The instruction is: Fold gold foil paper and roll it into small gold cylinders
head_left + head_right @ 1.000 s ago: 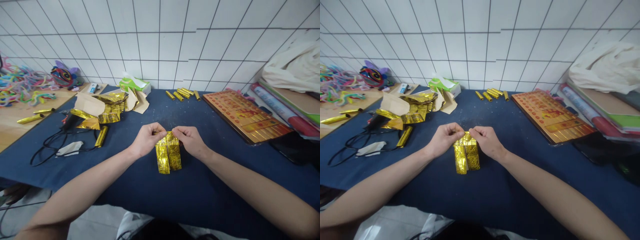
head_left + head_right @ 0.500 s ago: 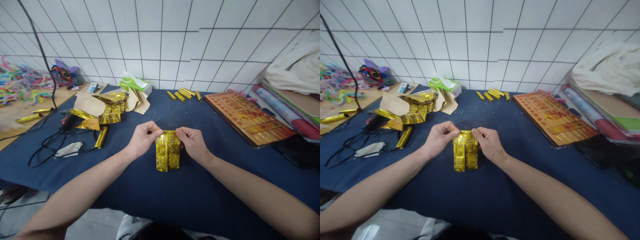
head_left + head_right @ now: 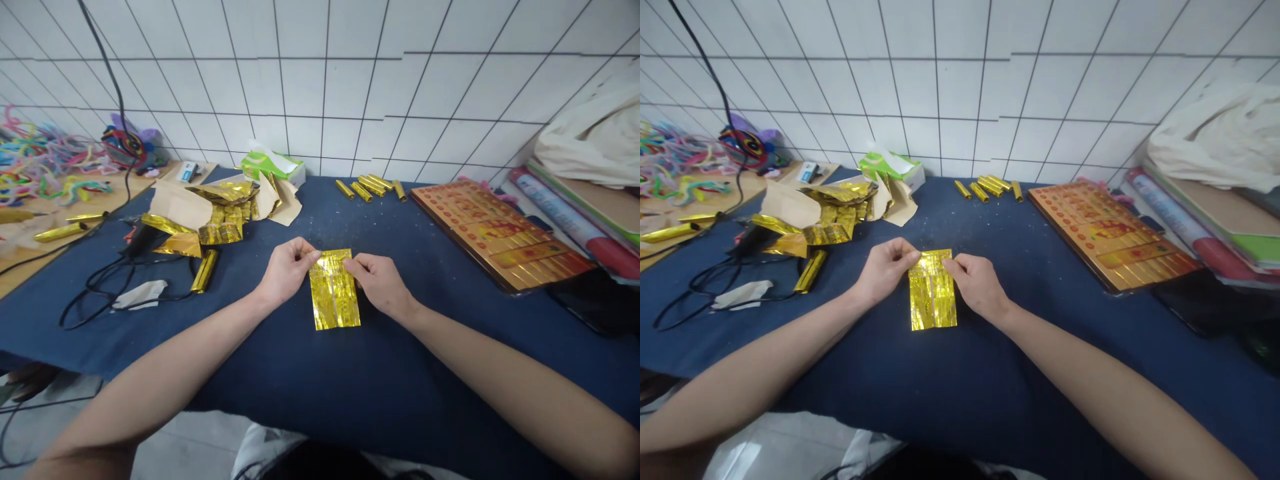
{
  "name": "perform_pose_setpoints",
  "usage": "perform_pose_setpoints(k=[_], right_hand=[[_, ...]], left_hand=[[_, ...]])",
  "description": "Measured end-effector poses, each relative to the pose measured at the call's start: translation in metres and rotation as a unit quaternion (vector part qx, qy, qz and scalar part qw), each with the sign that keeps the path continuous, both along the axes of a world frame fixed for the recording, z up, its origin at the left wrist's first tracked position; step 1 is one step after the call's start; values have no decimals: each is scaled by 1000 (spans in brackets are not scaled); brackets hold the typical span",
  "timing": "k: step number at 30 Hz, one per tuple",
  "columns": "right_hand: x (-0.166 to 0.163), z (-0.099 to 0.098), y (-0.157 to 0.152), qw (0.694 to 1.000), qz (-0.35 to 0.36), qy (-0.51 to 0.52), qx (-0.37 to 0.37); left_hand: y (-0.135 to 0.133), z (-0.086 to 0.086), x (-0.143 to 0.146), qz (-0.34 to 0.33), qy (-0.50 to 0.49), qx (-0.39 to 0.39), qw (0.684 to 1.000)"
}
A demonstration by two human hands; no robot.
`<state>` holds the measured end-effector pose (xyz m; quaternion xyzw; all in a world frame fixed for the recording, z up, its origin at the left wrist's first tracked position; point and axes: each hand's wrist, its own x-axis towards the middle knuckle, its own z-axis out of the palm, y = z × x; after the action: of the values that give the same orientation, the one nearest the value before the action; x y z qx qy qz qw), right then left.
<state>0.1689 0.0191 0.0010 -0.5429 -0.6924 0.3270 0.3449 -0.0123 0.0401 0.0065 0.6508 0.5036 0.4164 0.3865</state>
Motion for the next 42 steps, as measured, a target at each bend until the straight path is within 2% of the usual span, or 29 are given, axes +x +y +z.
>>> perform_pose_setpoints(k=[5,9,11,14,16,18,21,23,25,28,32,38,42], right_hand=[[-1,-4,1,973,-31,-222,63],[-3,-8,-1,943,-42,-314,98],[-3,-9,-2,932,-44,-345,106],[-3,-9,-3,912,-43,-390,118],[-4,-9,-5,900,-41,-414,129],[-3,-8,-6,890,-45,-428,150],[-1,-8,-7,877,-13,-417,237],[2,-9,-7,865,52,-398,300],[6,-12,-8,855,122,-390,321],[15,-14,-10,849,182,-405,288],[26,-14,-13,852,215,-414,237],[31,-14,-15,855,225,-418,209],[30,-13,-15,852,224,-421,216]], left_hand=[[8,-7,-1,-26,156,21,987],[7,-9,2,-36,285,63,956],[3,-9,5,-31,366,111,923],[-7,-8,8,-29,479,227,847],[-15,-6,9,-81,512,274,810],[-23,-4,9,-149,520,281,793],[-33,0,7,-186,524,265,788],[-37,2,5,-183,527,256,790],[-39,2,2,-180,525,254,792],[-39,-1,-5,-192,517,256,794],[-36,-5,-14,-224,503,254,795],[-31,1,-18,-238,493,240,802],[-26,4,-19,-251,502,235,793]])
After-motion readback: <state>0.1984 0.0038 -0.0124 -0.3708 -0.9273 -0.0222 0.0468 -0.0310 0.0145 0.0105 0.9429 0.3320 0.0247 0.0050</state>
